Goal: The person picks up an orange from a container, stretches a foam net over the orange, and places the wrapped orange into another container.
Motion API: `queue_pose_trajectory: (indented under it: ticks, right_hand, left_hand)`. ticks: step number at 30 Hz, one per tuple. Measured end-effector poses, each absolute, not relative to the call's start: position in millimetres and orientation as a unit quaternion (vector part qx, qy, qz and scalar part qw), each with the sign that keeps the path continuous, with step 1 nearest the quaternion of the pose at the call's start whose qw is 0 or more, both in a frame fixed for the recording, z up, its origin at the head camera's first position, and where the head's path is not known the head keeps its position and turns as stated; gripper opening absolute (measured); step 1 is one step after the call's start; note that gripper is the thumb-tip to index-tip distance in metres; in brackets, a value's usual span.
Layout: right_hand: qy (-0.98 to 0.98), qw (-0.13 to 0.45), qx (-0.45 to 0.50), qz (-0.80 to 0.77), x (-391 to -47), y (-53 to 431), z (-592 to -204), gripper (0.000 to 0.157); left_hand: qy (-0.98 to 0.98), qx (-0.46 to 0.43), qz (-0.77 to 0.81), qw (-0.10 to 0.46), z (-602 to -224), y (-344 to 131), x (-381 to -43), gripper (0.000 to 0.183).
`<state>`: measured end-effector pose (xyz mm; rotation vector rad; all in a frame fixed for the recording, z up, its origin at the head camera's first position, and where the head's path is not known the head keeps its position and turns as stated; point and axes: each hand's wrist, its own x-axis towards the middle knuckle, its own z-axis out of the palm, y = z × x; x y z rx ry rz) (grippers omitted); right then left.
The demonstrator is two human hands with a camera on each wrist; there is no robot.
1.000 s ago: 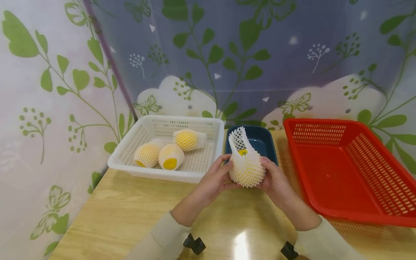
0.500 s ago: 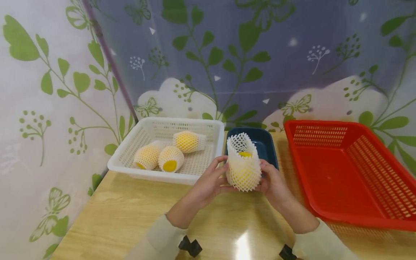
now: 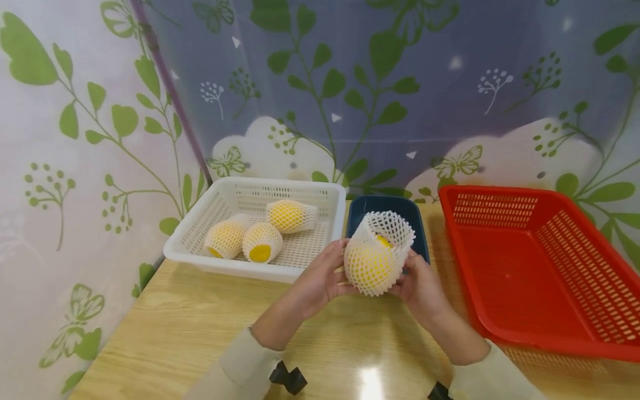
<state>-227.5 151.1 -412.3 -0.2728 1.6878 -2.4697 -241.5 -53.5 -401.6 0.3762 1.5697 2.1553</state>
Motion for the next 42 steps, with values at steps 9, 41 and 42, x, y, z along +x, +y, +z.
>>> queue_pose_trajectory:
  ticks: [9, 41, 42]
  right_hand:
    - [0.568, 0.079, -0.076, -0.816, -226.5, 148.2, -413.4, 0.034]
    - [0.573, 0.07, -0.098, -0.81, -226.0, 146.7, -421.6, 0.036]
    - [0.573, 0.07, -0.101, -0.81, -225.9, 146.6, -421.4, 0.038]
  left_hand:
    - [0.578, 0.138, 0.771, 0.228, -402.9, -53.7, -241.2, 0.047]
    - [0.578, 0.136, 0.768, 0.241, -401.5, -53.0, -239.4, 0.044]
    - [0.578, 0.137, 0.768, 0.24, -401.0, -53.1, -239.2, 0.042]
